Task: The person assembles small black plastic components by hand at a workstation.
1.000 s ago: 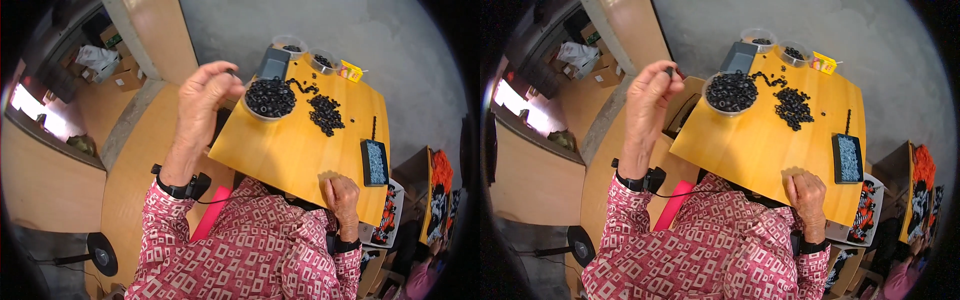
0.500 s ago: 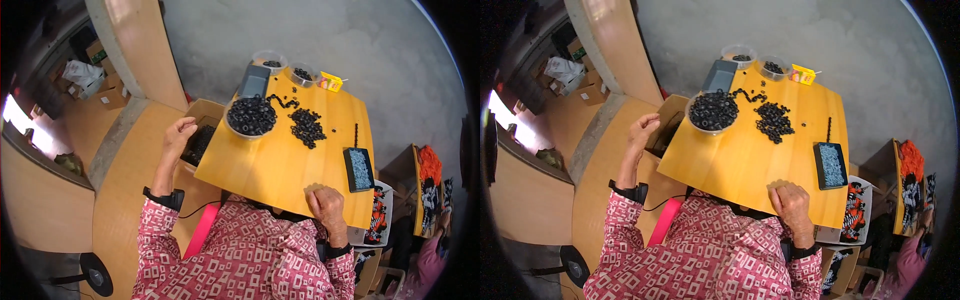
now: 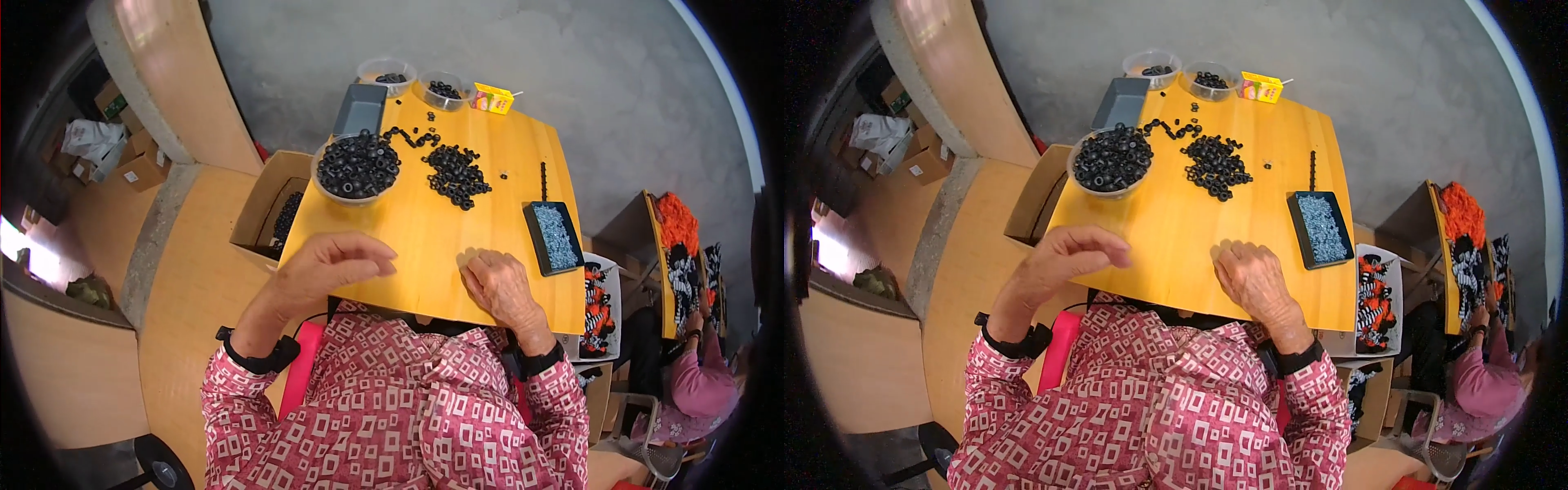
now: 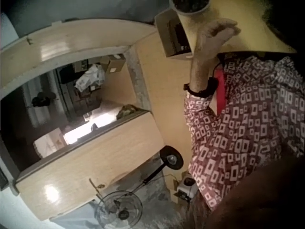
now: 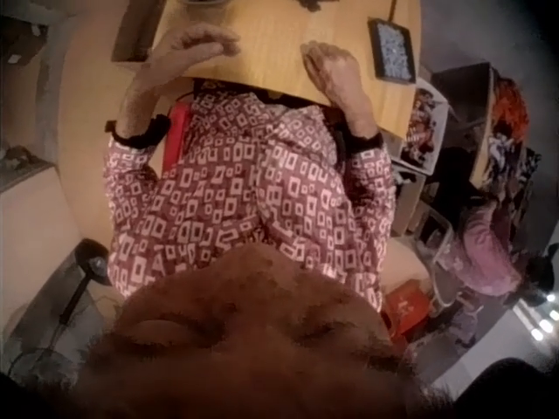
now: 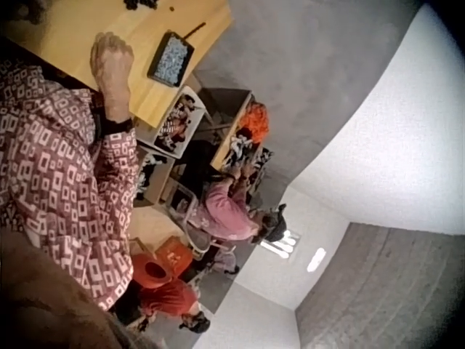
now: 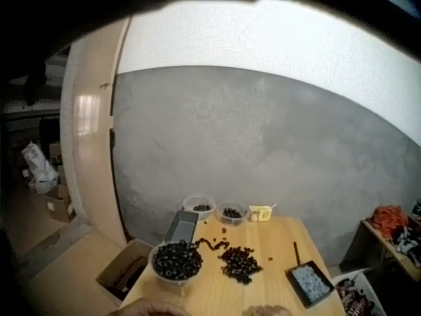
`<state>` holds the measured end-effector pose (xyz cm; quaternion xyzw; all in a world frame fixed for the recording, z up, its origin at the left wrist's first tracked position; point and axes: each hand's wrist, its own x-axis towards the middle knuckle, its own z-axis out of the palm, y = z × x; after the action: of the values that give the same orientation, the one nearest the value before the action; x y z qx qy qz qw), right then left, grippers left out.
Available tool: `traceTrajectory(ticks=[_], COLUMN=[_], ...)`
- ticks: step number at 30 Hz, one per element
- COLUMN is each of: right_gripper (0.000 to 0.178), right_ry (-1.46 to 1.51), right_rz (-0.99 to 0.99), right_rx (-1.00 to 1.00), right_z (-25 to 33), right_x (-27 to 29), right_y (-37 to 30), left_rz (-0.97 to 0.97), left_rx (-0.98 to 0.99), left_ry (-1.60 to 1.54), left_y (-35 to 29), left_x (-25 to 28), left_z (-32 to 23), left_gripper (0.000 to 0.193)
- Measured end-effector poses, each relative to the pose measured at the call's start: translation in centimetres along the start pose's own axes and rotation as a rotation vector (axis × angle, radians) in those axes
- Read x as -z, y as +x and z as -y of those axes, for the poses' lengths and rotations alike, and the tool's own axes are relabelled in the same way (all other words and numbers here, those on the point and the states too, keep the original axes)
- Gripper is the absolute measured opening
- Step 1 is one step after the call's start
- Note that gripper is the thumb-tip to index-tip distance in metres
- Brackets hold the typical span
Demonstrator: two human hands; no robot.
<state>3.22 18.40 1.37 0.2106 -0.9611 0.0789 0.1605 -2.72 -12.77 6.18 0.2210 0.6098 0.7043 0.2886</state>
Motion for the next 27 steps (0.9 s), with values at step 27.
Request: traceTrajectory(ticks=[27], right_gripper=[0.025], right_ry=[-0.221], right_rz=[0.04], right_rx=[-0.614], right_z=[-19.3], right_x=[-5.6], right_y=[10.3], left_rz=[-0.081], left_rx=[0.047], left_ry=[-0.196], left_y=[0.1], left_x=[0.0], left_z=[1.8], left_gripper=[0.024])
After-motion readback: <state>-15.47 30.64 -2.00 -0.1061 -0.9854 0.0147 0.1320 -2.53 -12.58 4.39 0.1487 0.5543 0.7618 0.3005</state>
